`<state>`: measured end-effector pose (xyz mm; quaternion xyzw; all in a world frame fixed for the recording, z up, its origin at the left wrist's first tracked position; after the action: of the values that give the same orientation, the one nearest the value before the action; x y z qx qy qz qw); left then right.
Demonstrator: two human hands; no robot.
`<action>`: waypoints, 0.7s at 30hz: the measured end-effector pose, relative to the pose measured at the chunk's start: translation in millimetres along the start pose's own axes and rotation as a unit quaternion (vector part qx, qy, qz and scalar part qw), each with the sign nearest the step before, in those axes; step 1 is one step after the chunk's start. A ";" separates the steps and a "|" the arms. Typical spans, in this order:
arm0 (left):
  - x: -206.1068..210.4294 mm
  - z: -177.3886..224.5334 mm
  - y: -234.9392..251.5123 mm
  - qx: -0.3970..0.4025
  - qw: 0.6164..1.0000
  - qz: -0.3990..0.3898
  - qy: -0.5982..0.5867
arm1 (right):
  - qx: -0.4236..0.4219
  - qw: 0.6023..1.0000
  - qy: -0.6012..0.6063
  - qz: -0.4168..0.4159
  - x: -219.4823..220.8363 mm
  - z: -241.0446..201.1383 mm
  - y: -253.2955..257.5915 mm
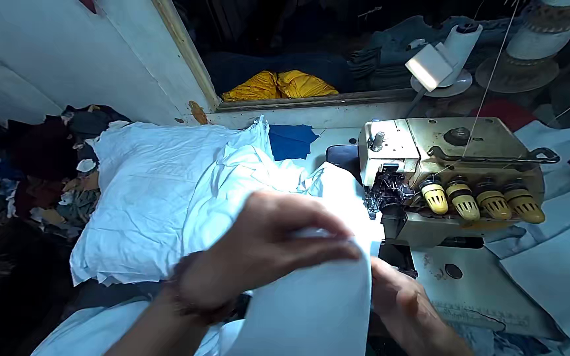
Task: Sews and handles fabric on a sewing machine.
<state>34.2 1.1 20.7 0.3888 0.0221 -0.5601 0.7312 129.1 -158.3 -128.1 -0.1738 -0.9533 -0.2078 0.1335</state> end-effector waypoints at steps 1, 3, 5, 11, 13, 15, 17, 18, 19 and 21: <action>16.2 -24.1 3.8 -0.026 1.000 0.011 0.011 | 0.024 0.998 0.051 0.042 -1.5 7.9 3.0; 40.4 -66.3 4.1 -0.077 0.996 0.025 0.044 | 0.059 0.986 0.045 0.150 -8.2 23.8 1.4; 53.2 -92.3 2.7 -0.096 0.994 0.036 0.042 | 0.067 0.972 -0.047 0.222 -13.6 30.9 -5.0; 63.5 -115.9 16.1 -0.107 0.994 -0.004 0.032 | -0.043 0.903 -0.332 0.269 -20.3 29.4 -15.3; 66.9 -118.5 19.6 -0.129 0.989 -0.026 0.062 | -0.081 0.874 -0.377 0.295 -25.7 35.5 -21.0; 71.1 -125.2 22.0 -0.156 0.985 -0.023 0.073 | -0.093 0.868 -0.368 0.321 -30.7 40.1 -23.3; 76.3 -135.7 25.7 -0.160 0.985 -0.008 0.062 | -0.085 0.876 -0.340 0.332 -33.9 43.3 -23.5; 78.3 -138.6 27.2 -0.159 0.985 -0.008 0.069 | -0.078 0.882 -0.327 0.330 -34.4 44.3 -23.7; 79.4 -139.3 27.9 -0.158 0.984 -0.014 0.082 | -0.073 0.888 -0.316 0.326 -34.2 44.7 -23.8; 80.1 -137.5 26.2 -0.153 0.981 -0.036 0.112 | -0.057 0.902 -0.298 0.308 -32.0 45.2 -24.2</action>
<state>141.3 20.4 -98.3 0.3310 0.2032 -0.5291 0.7544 140.5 -167.8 -186.6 -0.5196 -0.8342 -0.1487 -0.1096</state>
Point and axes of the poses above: each hand's wrist, its own y-axis towards the middle knuckle, its own x-axis out of the palm, z = x × y, the point moved 4 cm from there along y, towards the middle knuckle, and after that the axes turned 3 degrees about z, right-handed, at the moved point
